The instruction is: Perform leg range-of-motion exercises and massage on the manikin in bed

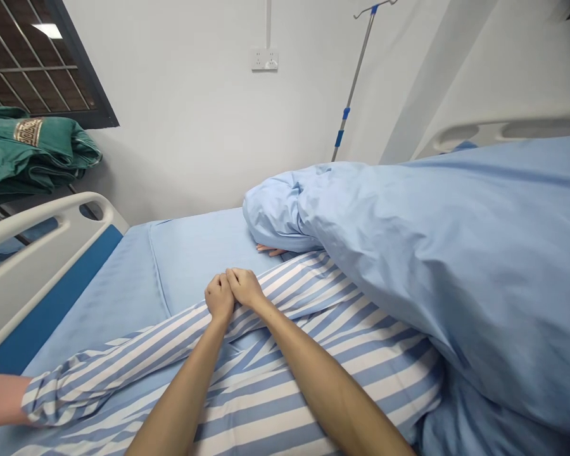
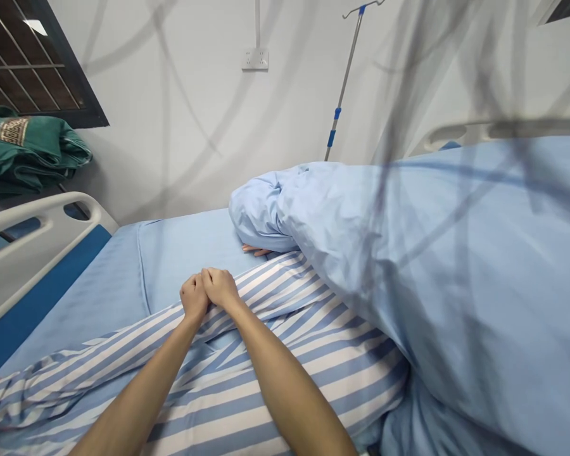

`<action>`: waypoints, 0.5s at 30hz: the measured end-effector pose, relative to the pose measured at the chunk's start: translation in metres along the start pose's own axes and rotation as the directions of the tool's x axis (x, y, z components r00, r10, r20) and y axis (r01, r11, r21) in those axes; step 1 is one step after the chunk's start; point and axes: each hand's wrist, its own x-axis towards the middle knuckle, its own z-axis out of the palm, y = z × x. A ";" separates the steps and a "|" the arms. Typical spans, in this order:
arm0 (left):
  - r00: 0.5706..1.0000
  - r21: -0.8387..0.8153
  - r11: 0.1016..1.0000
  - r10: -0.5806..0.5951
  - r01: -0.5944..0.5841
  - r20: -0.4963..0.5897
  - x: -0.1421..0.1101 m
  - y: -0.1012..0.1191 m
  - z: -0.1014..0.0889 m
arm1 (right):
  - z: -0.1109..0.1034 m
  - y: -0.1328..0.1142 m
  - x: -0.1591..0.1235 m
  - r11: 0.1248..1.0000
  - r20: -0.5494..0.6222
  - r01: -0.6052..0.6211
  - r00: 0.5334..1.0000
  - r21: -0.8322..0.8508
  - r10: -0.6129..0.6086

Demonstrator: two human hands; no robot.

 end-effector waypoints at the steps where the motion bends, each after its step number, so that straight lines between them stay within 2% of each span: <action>1: 1.000 -0.001 1.000 -0.002 0.002 0.000 0.000 0.001 0.000 | 0.001 0.002 -0.001 0.999 -0.011 -0.009 1.000 0.031 0.010; 5: 0.995 -0.142 0.989 -0.029 0.041 0.091 0.006 0.016 0.002 | 0.002 0.010 0.000 0.963 -0.083 -0.013 0.996 0.270 0.036; 8: 0.985 -0.361 0.925 -0.066 0.121 0.160 0.013 0.040 0.009 | -0.001 0.016 0.006 0.860 -0.134 -0.040 0.983 0.508 0.124; 11: 0.987 -0.508 0.848 -0.095 0.149 0.131 0.015 0.060 0.020 | -0.005 0.020 0.011 0.776 -0.158 -0.053 0.968 0.629 0.194; 13: 0.989 -0.496 0.856 -0.118 0.144 0.084 0.010 0.063 0.026 | -0.007 0.021 0.011 0.758 -0.179 -0.071 0.953 0.648 0.243; 15: 0.992 -0.417 0.901 -0.113 0.124 0.051 0.004 0.058 0.031 | -0.007 0.021 0.010 0.758 -0.194 -0.101 0.937 0.644 0.290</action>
